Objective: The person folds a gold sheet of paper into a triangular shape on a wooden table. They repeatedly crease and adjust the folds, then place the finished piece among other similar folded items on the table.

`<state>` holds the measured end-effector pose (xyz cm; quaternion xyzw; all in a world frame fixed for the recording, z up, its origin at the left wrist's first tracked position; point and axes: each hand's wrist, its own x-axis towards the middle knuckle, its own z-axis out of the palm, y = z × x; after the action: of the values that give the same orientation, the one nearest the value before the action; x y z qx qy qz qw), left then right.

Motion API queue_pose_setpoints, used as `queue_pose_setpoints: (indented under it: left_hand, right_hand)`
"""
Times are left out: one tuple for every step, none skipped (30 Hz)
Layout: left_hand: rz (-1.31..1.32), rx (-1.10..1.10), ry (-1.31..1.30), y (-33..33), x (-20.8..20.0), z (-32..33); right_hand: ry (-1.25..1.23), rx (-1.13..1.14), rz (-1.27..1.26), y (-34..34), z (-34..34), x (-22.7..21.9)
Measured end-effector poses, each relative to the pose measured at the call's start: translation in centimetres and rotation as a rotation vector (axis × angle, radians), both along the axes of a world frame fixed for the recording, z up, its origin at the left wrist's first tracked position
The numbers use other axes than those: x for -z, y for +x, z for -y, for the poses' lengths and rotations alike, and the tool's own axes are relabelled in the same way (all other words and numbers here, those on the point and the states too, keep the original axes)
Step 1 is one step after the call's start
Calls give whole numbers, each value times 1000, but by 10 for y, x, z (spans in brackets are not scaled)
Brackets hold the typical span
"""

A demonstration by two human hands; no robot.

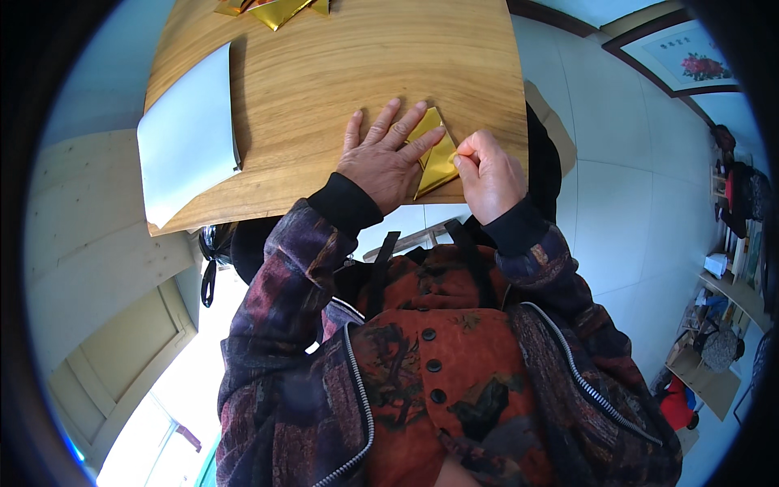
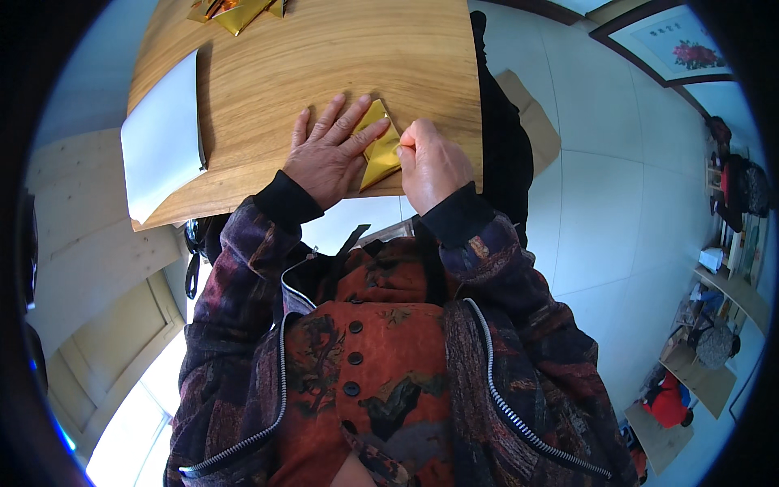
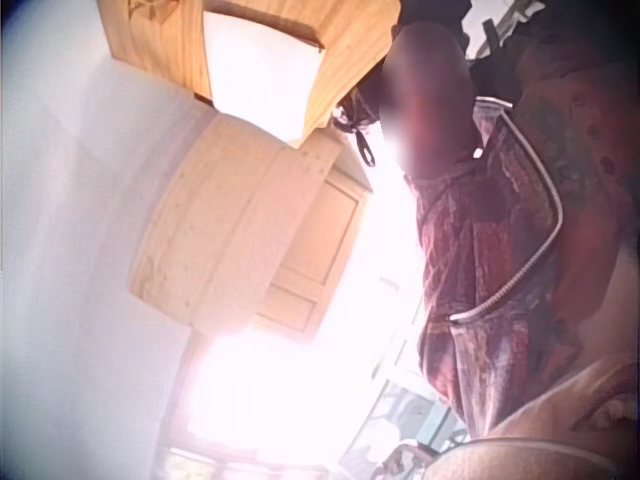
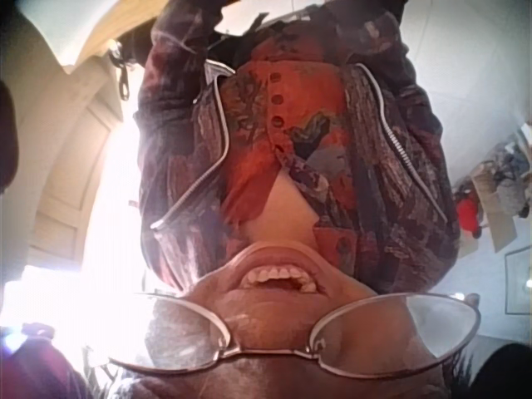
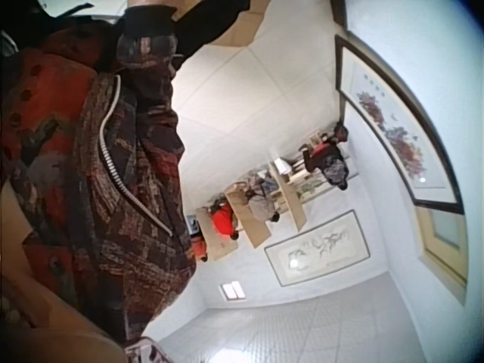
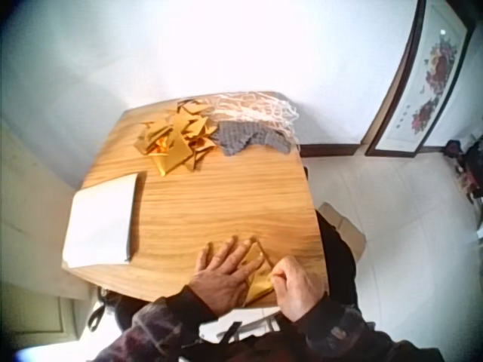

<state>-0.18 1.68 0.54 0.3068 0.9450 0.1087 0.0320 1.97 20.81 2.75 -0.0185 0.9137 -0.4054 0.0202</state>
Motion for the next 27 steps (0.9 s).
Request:
queue_pose_setpoints:
  left_hand:
    - [-2,-1,4,0,0,0]
    - [-5,-2,8,0,1,0]
    - [-1,-2,7,0,1,0]
    - [8,-5,1,0,1,-1]
    - [20,-7,-9,1,0,-1]
    - [2,-5,-1,0,-1,-1]
    - [-13,-4,-34,0,-1,-3]
    - [12,-13,-50,1,-2,-3]
    - [0,-17,-34,1,-3,-3]
    - [17,-18,-35,1,-3,-3]
    - [3,-17,-20,1,-4,-3]
    - [2,-17,-15,1,-4,-3]
    - [25,-19,-26,1,-4,-2]
    - [15,-19,-15,1,-4,-2]
    - [17,-20,-21,1,-4,-2]
    - [20,-22,-26,1,-4,-2]
    - [17,-23,-23,2,-4,-2]
    - [28,-25,-29,2,-4,-2]
    - [32,-28,-27,2,-3,-2]
    - [32,-30,-14,2,-3,-2]
    - [39,-29,-20,2,-3,-2]
    - [42,-28,-16,1,-3,-2]
    - [48,-29,-7,1,-3,-2]
    - [47,-28,-14,1,-3,-2]
    - [48,-29,-18,1,-3,-2]
    - [44,-31,-14,1,-3,-2]
    - [41,-32,-29,1,-2,-2]
  right_hand:
    - [8,10,21,0,0,0]
    - [15,6,22,0,0,0]
    - [25,7,29,-1,0,0]
    - [35,9,34,-1,0,0]
    - [44,5,25,-1,0,0]
    - [55,3,11,-1,1,1]
    - [68,3,-10,-2,1,2]
    - [52,9,-3,-3,1,2]
    - [56,9,-1,-3,1,3]
    - [59,13,13,-4,1,3]
    - [66,22,45,-3,1,2]
    - [37,18,21,-3,0,2]
    - [35,8,-7,-2,0,1]
    - [38,7,-13,-1,0,1]
    - [42,8,-5,1,0,1]
    - [75,-2,-42,3,0,1]
    - [109,-7,-66,5,1,1]
    - [138,-20,-109,7,3,2]
    - [164,-11,-105,9,4,3]
    - [185,-10,-121,10,6,5]
    - [208,-9,-143,11,7,6]
    - [227,-15,-137,11,9,8]
    - [248,-22,-135,11,9,10]
    - [269,-28,-136,12,10,10]
    - [297,-42,-145,13,9,11]
    - [325,-57,-155,14,7,11]
    - [342,-84,-180,16,6,11]
